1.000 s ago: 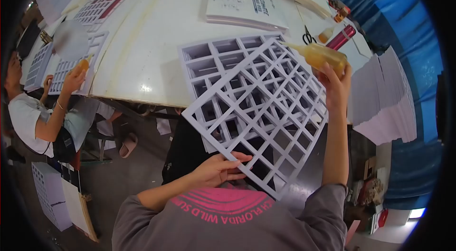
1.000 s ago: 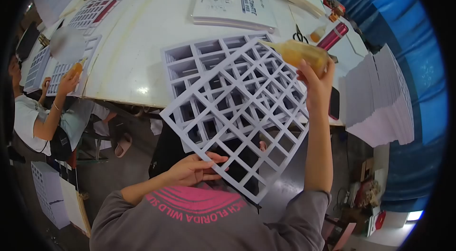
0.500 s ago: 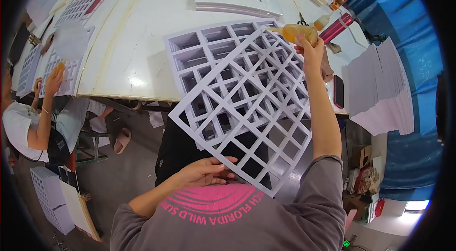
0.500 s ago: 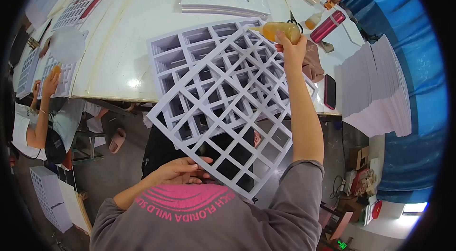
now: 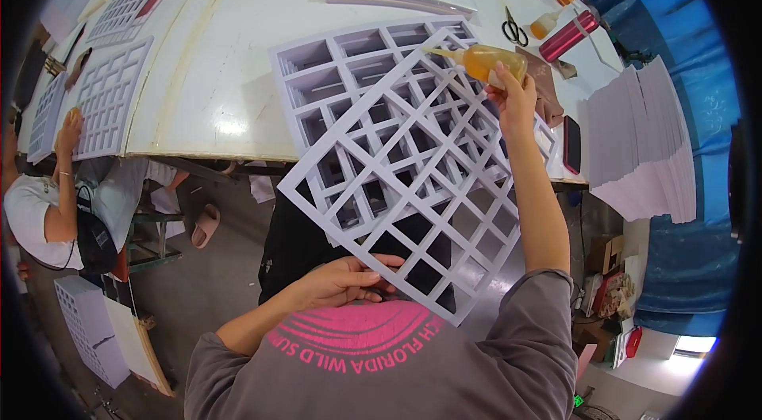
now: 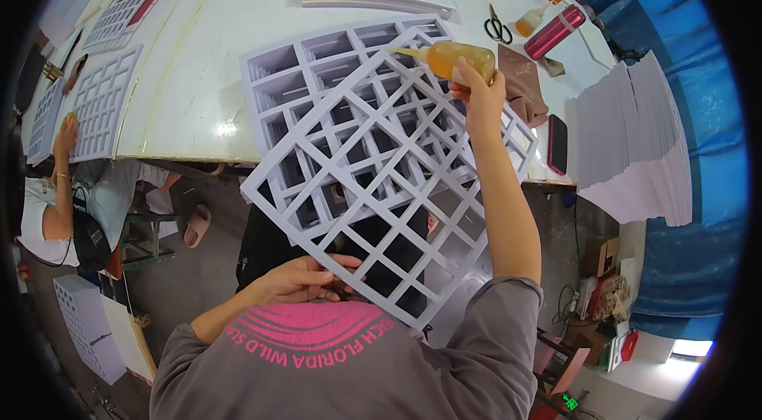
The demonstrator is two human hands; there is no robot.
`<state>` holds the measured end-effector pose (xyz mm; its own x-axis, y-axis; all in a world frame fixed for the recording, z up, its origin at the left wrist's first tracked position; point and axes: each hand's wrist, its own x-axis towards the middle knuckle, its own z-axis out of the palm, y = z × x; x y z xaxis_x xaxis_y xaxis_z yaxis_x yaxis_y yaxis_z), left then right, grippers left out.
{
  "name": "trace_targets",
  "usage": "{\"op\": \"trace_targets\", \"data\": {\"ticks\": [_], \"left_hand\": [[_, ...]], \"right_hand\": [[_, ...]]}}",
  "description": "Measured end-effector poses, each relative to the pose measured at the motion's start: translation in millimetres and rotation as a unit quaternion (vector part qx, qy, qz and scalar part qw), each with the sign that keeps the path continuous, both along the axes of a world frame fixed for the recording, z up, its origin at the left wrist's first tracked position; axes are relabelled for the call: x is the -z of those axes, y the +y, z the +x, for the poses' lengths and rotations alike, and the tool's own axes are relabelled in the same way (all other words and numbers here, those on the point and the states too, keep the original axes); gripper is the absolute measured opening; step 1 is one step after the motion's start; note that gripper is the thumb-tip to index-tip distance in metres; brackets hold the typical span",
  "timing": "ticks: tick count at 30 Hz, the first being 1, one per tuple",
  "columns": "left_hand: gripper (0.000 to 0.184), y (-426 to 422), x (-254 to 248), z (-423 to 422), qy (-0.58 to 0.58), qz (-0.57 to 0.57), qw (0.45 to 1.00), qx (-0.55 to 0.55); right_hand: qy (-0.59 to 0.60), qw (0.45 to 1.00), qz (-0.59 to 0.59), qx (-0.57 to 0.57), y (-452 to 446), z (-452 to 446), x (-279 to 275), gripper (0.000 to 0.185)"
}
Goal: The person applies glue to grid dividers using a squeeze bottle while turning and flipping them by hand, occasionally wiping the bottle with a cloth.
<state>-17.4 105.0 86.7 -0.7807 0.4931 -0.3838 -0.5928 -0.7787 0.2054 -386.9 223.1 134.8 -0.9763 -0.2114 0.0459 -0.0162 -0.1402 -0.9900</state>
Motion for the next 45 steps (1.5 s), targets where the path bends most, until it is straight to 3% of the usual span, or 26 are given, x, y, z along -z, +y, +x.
{"op": "trace_targets", "data": {"ticks": [10, 17, 20, 23, 24, 27, 31, 34, 37, 45], "left_hand": [[0.050, 5.3, 8.8, 0.6, 0.050, -0.052, 0.997, -0.005], [0.050, 14.3, 1.8, -0.9, 0.128, -0.186, 0.974, -0.019], [0.047, 21.3, 4.9, -1.0, 0.145, -0.234, 0.961, -0.008], [0.042, 18.3, -0.9, -4.4, 0.133, -0.261, 0.955, 0.048], [0.040, 16.8, -3.5, -6.8, 0.129, -0.270, 0.951, 0.074], [0.037, 14.1, -2.1, -6.9, 0.097, -0.215, 0.970, -0.055], [0.038, 7.5, 3.1, -2.6, 0.071, -0.177, 0.967, -0.169], [0.039, 8.9, 6.4, 2.2, 0.051, -0.127, 0.979, -0.154], [0.041, 14.3, 7.8, 6.8, 0.069, -0.173, 0.976, -0.109], [0.040, 19.8, 4.3, 4.2, 0.056, -0.172, 0.977, -0.109]], "right_hand": [[-0.082, 0.989, -0.012, -0.122, 0.2, 103.4, -4.6, 0.043], [-0.115, 0.976, 0.002, -0.186, -10.1, 170.3, -10.4, 0.046], [-0.122, 0.963, -0.021, -0.240, -16.4, 193.6, -7.6, 0.048], [-0.212, 0.936, -0.012, -0.281, -18.3, 206.3, -10.1, 0.051], [-0.234, 0.928, -0.010, -0.289, -17.6, 208.0, -13.4, 0.044], [-0.329, 0.891, -0.111, -0.292, 0.0, 189.1, -16.0, 0.035], [-0.192, 0.961, -0.153, -0.125, 42.6, 120.3, -22.9, 0.028], [-0.045, 0.996, -0.080, 0.019, 73.8, 59.3, -23.3, 0.031], [-0.028, 0.994, -0.021, 0.105, 103.0, 14.6, -12.8, 0.035], [-0.011, 0.993, -0.011, 0.117, 121.0, -20.7, 1.6, 0.039]]}}
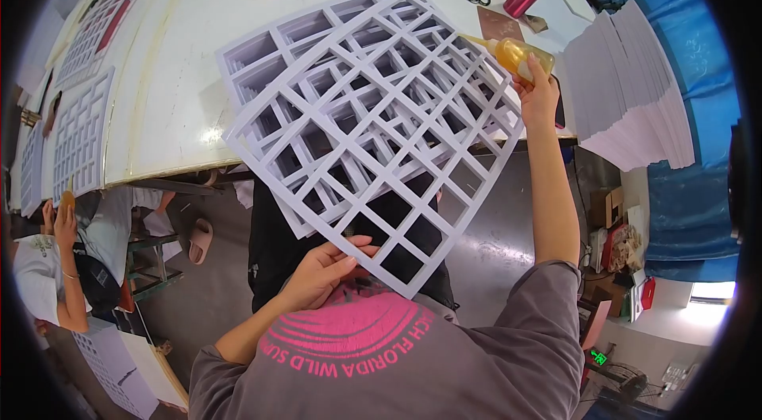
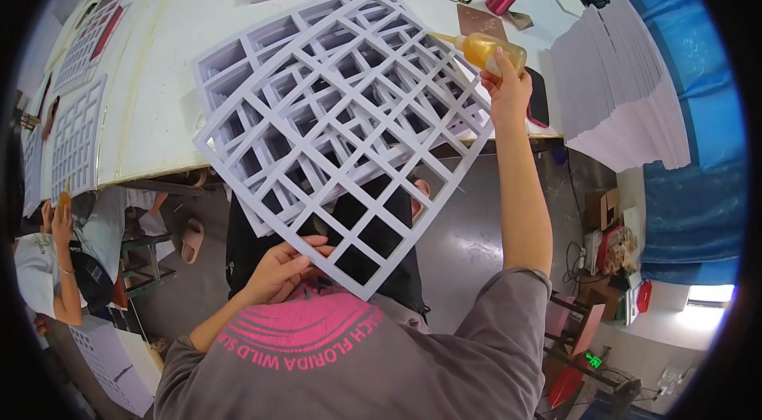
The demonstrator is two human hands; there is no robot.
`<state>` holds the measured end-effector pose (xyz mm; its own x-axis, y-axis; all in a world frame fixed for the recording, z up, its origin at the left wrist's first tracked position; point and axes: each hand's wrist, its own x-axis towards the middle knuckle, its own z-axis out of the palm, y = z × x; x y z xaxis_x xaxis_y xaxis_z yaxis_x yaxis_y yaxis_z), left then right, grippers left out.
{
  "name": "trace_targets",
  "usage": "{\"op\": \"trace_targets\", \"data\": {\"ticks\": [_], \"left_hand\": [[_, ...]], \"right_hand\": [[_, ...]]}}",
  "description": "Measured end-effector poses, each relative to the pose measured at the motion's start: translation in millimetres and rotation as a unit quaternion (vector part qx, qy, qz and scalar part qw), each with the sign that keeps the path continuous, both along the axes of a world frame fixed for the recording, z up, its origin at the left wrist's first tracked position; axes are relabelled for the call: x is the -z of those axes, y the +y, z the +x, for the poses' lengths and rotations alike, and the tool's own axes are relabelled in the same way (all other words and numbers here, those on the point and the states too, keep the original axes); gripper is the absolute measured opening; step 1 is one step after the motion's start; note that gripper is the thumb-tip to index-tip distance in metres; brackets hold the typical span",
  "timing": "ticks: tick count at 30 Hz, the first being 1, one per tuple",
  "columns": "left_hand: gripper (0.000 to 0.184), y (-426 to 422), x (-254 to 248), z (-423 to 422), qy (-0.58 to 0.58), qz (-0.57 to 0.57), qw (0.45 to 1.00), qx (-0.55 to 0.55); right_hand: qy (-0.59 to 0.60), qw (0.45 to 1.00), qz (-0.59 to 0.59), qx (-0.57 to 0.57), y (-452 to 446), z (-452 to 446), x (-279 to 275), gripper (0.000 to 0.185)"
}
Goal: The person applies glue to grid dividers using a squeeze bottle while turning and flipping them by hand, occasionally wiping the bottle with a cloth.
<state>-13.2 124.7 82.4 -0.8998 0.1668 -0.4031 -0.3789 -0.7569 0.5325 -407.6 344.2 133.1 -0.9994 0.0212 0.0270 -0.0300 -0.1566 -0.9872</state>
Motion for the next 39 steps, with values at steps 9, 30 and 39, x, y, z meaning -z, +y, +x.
{"op": "trace_targets", "data": {"ticks": [9, 30, 39], "left_hand": [[0.040, 1.6, 3.3, -1.6, 0.002, 0.004, 1.000, 0.012], [0.041, 0.4, 6.2, -1.6, 0.028, -0.024, 0.999, -0.013], [0.048, -19.5, -25.4, -1.8, 0.015, 0.013, 0.986, -0.168]], "right_hand": [[-0.022, 0.997, -0.014, -0.069, -8.9, 65.6, 2.9, 0.038], [-0.215, 0.924, -0.086, -0.303, -58.0, 255.2, -16.5, 0.049], [-0.023, 0.999, -0.048, 0.001, 38.1, 117.1, -17.9, 0.034]]}}
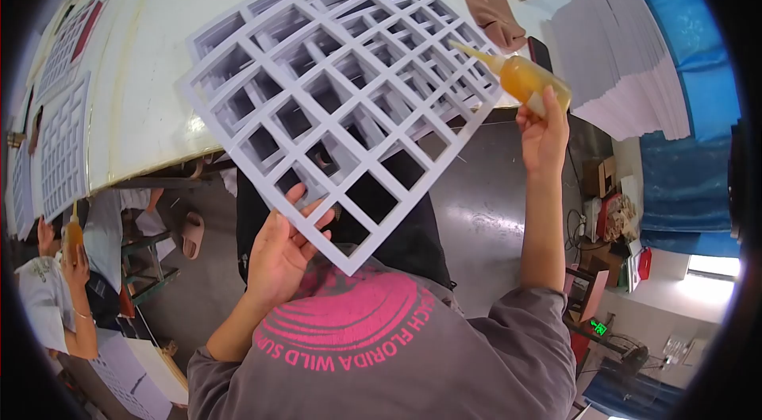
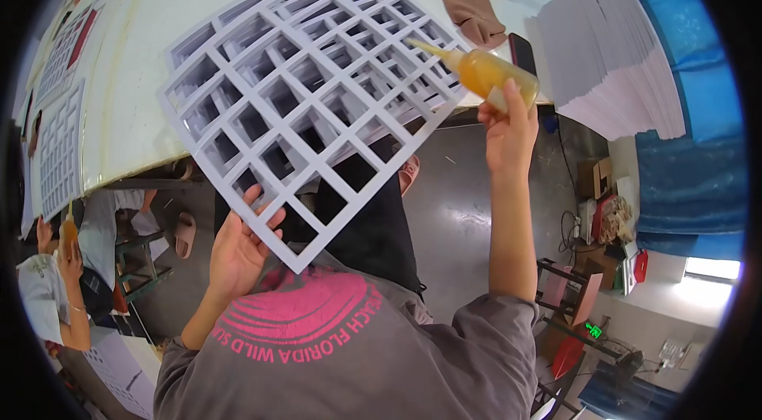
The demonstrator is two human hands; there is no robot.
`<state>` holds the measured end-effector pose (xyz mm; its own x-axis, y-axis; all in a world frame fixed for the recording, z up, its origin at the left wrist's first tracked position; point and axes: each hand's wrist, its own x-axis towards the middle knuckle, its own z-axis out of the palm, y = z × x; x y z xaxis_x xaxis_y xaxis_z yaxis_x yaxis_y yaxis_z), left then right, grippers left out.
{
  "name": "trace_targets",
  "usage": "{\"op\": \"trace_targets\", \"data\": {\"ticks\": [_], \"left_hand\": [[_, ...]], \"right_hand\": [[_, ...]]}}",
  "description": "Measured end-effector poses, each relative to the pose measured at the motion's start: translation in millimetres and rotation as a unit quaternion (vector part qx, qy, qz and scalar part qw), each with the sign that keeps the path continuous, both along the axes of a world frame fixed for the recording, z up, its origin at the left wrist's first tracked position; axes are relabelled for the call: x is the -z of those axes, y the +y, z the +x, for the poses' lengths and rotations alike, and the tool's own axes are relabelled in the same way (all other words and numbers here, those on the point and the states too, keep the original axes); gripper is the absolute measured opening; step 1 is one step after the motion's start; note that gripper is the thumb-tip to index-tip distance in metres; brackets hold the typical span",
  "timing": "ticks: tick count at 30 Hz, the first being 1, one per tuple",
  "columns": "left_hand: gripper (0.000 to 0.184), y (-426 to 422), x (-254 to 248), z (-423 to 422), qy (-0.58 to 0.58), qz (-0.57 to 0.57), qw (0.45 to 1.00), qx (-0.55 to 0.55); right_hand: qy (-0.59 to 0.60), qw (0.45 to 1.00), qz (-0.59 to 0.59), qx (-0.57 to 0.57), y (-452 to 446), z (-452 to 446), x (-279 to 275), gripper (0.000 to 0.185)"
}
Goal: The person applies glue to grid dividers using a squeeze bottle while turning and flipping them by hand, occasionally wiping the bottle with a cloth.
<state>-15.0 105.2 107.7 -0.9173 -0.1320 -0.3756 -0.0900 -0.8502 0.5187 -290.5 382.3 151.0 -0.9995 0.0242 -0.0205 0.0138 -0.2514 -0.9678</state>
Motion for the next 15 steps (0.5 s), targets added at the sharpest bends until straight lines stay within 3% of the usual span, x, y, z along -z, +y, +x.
{"op": "trace_targets", "data": {"ticks": [4, 15], "left_hand": [[0.054, 0.7, -0.8, 3.3, 0.012, -0.036, 0.999, 0.027], [0.062, 0.8, -0.4, 3.6, -0.020, -0.029, 0.999, 0.023]], "right_hand": [[0.004, 0.996, 0.044, 0.073, 20.6, -35.1, 5.7, 0.043], [0.038, 0.992, 0.072, 0.098, 41.9, -29.5, 15.9, 0.040]]}}
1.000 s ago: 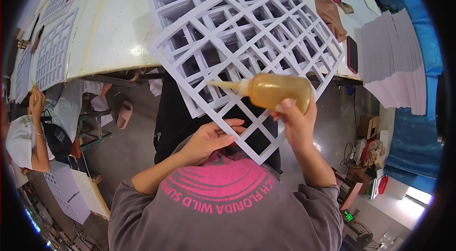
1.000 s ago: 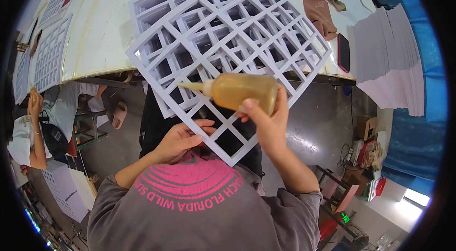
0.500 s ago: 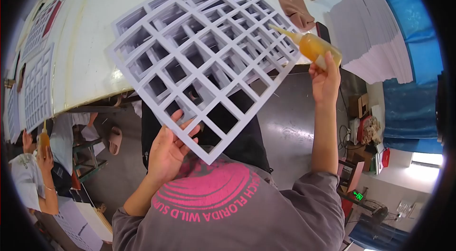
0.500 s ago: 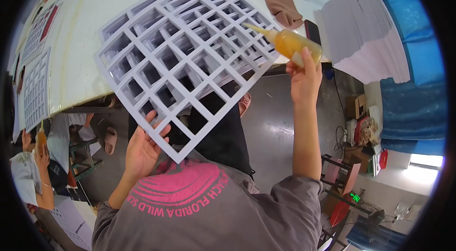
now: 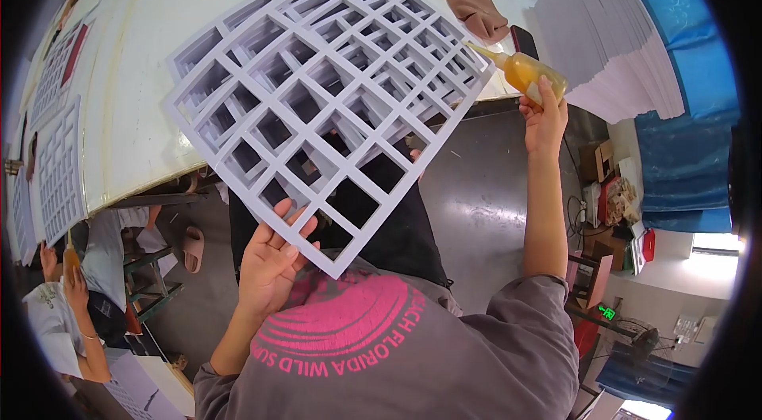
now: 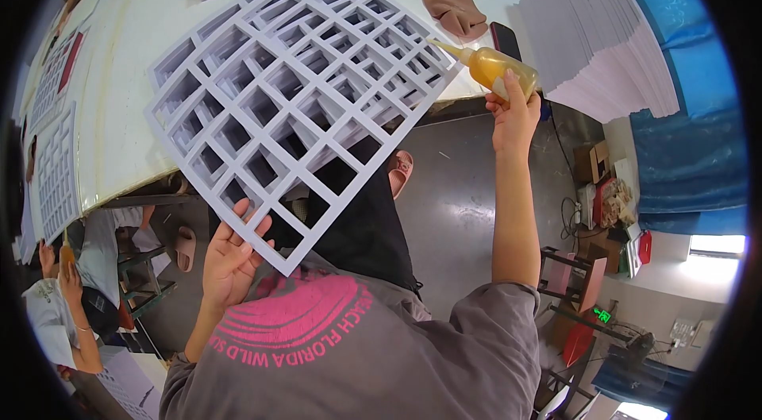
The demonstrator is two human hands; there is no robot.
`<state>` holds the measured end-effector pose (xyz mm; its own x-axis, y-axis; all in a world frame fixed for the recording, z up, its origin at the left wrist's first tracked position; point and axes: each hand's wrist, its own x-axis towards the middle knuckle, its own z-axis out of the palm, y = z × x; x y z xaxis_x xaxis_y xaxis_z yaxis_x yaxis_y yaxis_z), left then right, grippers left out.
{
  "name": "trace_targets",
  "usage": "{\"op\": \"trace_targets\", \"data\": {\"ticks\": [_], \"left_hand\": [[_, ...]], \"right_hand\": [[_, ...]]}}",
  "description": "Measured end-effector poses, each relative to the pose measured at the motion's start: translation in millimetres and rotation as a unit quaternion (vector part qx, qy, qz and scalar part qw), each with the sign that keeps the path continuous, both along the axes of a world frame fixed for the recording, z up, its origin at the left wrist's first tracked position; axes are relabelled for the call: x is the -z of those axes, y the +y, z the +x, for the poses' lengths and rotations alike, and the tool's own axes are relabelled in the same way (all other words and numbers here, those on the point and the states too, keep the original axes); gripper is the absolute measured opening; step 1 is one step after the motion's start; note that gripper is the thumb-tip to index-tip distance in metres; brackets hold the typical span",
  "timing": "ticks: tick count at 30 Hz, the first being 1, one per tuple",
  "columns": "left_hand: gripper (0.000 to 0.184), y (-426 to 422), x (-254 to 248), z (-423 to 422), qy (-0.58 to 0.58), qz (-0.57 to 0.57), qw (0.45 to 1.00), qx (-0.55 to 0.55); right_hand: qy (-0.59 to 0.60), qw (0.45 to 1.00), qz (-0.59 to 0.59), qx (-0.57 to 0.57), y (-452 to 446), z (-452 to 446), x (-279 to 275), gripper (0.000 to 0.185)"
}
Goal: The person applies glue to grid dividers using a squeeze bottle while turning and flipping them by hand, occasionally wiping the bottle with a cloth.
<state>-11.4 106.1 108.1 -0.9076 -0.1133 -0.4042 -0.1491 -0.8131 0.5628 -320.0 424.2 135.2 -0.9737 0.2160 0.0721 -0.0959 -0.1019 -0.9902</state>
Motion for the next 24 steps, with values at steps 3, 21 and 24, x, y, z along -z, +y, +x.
{"op": "trace_targets", "data": {"ticks": [3, 21, 24], "left_hand": [[0.063, -0.9, -1.4, -0.8, -0.006, 0.000, 1.000, 0.001], [0.073, 1.6, 5.3, 0.5, 0.018, -0.024, 1.000, 0.008], [0.074, 3.5, 3.7, 0.9, 0.023, -0.051, 0.998, -0.003]], "right_hand": [[-0.008, 1.000, 0.003, -0.022, -4.1, 19.3, -2.0, 0.036], [-0.185, 0.946, -0.061, -0.259, -76.8, 198.2, 3.1, 0.057], [-0.222, 0.925, -0.110, -0.289, -77.4, 193.1, -7.3, 0.055]]}}
